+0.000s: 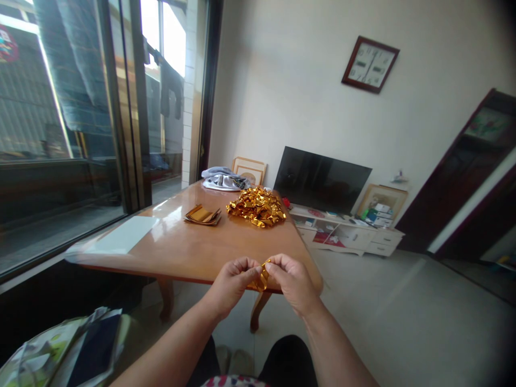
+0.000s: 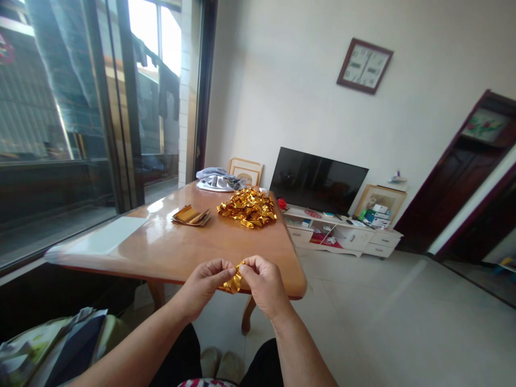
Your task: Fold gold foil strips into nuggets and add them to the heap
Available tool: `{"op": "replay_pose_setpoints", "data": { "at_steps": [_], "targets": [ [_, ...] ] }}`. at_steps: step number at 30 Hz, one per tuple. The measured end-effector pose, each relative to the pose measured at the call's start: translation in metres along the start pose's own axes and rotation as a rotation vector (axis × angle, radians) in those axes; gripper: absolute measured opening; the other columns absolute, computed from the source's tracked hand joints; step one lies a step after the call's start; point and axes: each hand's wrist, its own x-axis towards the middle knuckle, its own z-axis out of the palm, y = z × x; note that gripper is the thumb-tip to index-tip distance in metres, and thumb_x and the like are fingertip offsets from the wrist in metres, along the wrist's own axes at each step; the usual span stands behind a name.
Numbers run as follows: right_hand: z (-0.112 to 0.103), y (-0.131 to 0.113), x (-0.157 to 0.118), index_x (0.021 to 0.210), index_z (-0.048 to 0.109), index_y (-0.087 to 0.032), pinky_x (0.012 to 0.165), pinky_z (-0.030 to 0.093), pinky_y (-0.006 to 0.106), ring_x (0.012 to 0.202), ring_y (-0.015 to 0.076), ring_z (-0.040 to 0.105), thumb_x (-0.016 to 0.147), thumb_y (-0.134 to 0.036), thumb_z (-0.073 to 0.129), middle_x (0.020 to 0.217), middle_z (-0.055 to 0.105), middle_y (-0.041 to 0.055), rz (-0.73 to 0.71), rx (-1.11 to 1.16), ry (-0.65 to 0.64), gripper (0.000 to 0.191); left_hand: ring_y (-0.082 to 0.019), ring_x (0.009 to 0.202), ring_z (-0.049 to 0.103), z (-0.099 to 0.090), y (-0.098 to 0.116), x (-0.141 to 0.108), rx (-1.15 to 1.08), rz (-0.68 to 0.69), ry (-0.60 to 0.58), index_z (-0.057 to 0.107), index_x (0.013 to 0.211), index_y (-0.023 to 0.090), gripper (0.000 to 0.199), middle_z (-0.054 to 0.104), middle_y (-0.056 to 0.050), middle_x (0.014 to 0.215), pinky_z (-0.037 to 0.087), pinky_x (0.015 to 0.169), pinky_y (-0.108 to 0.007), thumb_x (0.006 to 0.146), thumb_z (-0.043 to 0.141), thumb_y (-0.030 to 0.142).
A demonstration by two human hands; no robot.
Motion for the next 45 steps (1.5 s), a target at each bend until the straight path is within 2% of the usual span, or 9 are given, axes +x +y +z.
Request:
{"op": "replay_pose_setpoints", "data": {
  "at_steps": [8,15,20,23,25,28,32,36,45],
  "targets": [
    [-0.002,-0.002,0.0,0.078,0.068,-0.015,0.063,0.041,0.025,0.065,0.0132,0.052,0.085,-0.039,0.066,0.068,0.062,0.0005,0.017,0.05,0.017,0.025,-0.012,0.066,0.057,-0.002,0.003,-0.001,-0.017,-0.028,-0.039,0.065,0.083,0.013,0.029,0.066,-0.003,0.073,0.043,0.066,-0.024,0.082,0.074,0.04],
    [0.0,0.004,0.003,0.07,0.064,-0.016,0.057,0.037,0.023,0.059,0.011,0.05,0.084,-0.036,0.066,0.063,0.06,-0.0002,0.072,0.182,0.04,0.024,-0.012,0.065,0.056,-0.001,0.003,0.0,0.01,-0.018,-0.061,0.064,0.082,0.013,0.03,0.066,-0.003,0.073,0.041,0.065,-0.024,0.082,0.073,0.041],
    [-0.004,0.004,0.005,0.082,0.069,-0.016,0.053,0.032,0.023,0.06,0.011,0.048,0.088,-0.047,0.063,0.07,0.062,0.0022,0.109,0.172,0.03,0.033,-0.01,0.062,0.052,-0.004,0.002,0.001,0.037,-0.016,-0.014,0.062,0.081,0.013,0.031,0.06,0.0,0.068,0.039,0.062,-0.023,0.081,0.073,0.042],
    [-0.004,0.0,0.002,0.094,0.072,-0.017,0.054,0.029,0.023,0.059,0.0091,0.043,0.085,-0.048,0.068,0.07,0.059,-0.0003,0.091,0.148,-0.039,0.032,-0.011,0.062,0.053,-0.005,0.001,0.001,0.052,-0.014,-0.005,0.062,0.08,0.013,0.031,0.061,-0.001,0.068,0.039,0.062,-0.024,0.081,0.073,0.042],
    [-0.003,-0.002,0.001,0.092,0.071,-0.016,0.054,0.028,0.023,0.058,0.008,0.041,0.084,-0.046,0.07,0.068,0.057,-0.0015,0.074,0.131,-0.076,0.031,-0.012,0.064,0.054,-0.004,0.001,0.001,0.057,-0.016,-0.015,0.062,0.08,0.013,0.032,0.062,-0.002,0.069,0.039,0.063,-0.024,0.081,0.073,0.042],
    [-0.003,-0.002,0.0,0.084,0.07,-0.015,0.052,0.027,0.023,0.055,0.0075,0.039,0.082,-0.047,0.071,0.065,0.055,-0.0018,0.074,0.135,-0.052,0.032,-0.012,0.066,0.053,-0.005,0.003,0.001,0.057,-0.019,-0.048,0.063,0.082,0.013,0.031,0.062,-0.002,0.073,0.038,0.064,-0.024,0.081,0.073,0.042],
    [-0.005,0.0,0.003,0.084,0.068,-0.016,0.046,0.021,0.023,0.048,0.0065,0.033,0.075,-0.05,0.076,0.059,0.054,-0.0024,0.14,0.23,0.011,0.037,-0.013,0.074,0.056,-0.015,0.005,0.001,0.056,-0.028,-0.089,0.066,0.093,0.014,0.028,0.065,-0.003,0.084,0.04,0.071,-0.025,0.079,0.075,0.037],
    [-0.011,0.001,0.005,0.085,0.067,-0.016,0.043,0.017,0.023,0.044,0.0058,0.03,0.07,-0.051,0.078,0.058,0.056,-0.0019,0.172,0.297,0.059,0.04,-0.014,0.075,0.055,-0.029,0.005,-0.001,0.128,-0.027,-0.091,0.068,0.091,0.014,0.025,0.065,-0.002,0.084,0.038,0.073,-0.025,0.082,0.072,0.037],
    [-0.013,0.004,0.005,0.084,0.065,-0.016,0.042,0.023,0.021,0.045,0.0067,0.039,0.067,-0.048,0.082,0.063,0.065,0.0019,0.229,0.374,0.059,0.04,-0.013,0.07,0.052,-0.039,0.004,0.0,0.178,-0.008,-0.089,0.07,0.088,0.014,0.027,0.065,-0.002,0.078,0.037,0.069,-0.025,0.082,0.072,0.04]
  ]
}}
